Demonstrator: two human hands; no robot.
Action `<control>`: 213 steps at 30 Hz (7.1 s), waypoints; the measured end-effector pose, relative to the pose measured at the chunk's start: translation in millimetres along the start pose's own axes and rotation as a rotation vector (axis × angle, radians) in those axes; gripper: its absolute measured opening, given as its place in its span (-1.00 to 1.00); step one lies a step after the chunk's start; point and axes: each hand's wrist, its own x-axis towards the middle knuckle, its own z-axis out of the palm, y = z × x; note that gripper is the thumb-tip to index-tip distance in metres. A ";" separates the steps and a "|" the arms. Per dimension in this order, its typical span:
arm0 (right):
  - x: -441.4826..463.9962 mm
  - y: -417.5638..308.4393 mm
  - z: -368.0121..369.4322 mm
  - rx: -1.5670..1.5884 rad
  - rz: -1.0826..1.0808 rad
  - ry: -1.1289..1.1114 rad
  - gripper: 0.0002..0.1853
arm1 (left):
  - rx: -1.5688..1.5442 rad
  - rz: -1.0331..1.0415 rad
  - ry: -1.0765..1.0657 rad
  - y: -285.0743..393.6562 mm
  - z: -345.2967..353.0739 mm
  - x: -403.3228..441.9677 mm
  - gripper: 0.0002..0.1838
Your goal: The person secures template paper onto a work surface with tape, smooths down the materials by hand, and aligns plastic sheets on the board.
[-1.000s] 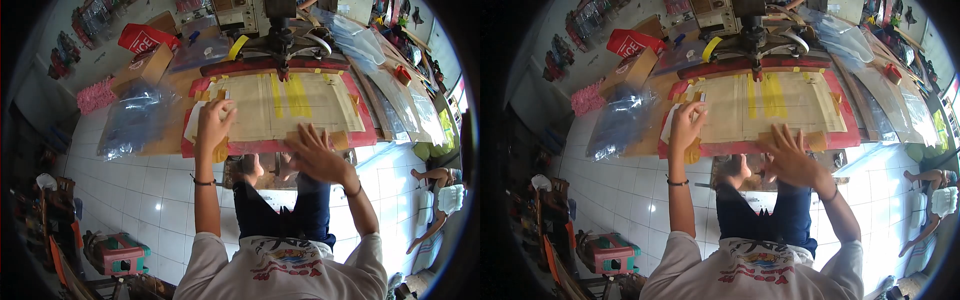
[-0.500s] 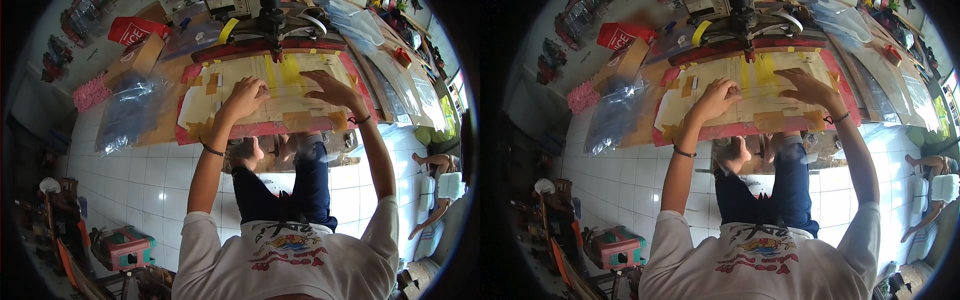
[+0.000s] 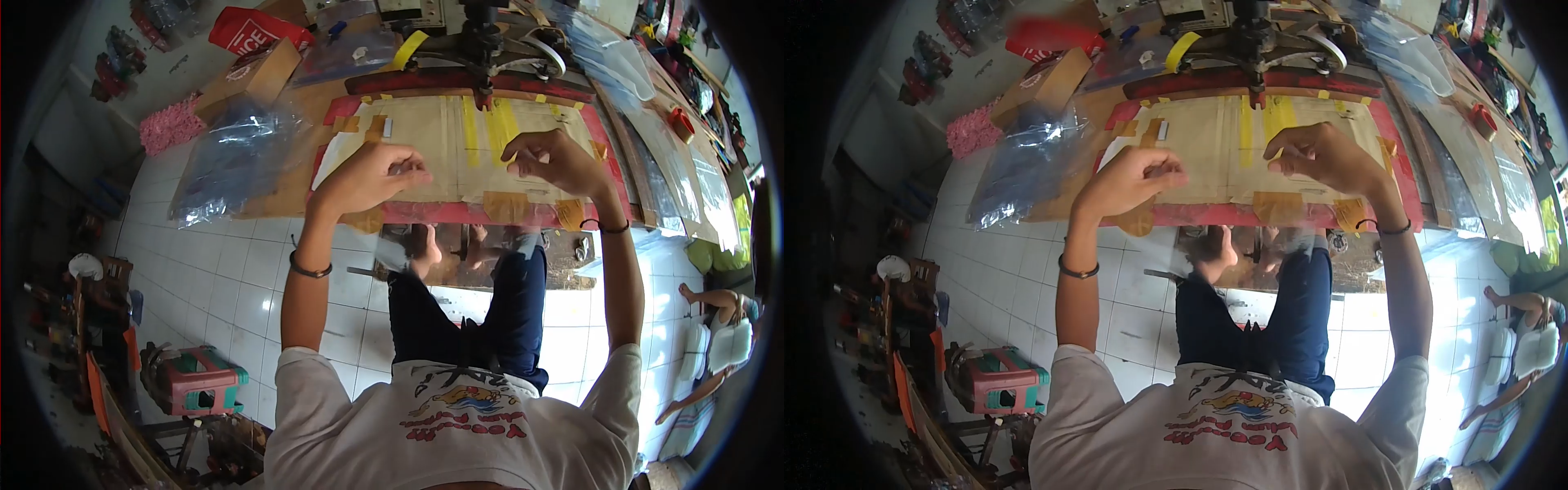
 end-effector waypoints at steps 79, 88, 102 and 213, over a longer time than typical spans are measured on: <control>-84.3 227.8 -122.3 -0.960 0.360 0.604 -0.45 | -0.133 0.675 -0.037 84.0 207.1 85.3 -0.79; -94.3 249.0 -158.3 -1.154 0.009 0.799 -0.76 | -0.153 0.424 0.388 145.1 257.1 282.3 -0.17; -76.1 261.4 -180.3 -0.676 0.062 0.799 -0.56 | -0.673 0.320 0.422 99.3 326.3 434.7 -0.57; -239.8 70.9 130.7 0.082 0.347 0.227 -0.85 | -0.235 0.588 -0.694 65.7 249.8 35.7 -0.47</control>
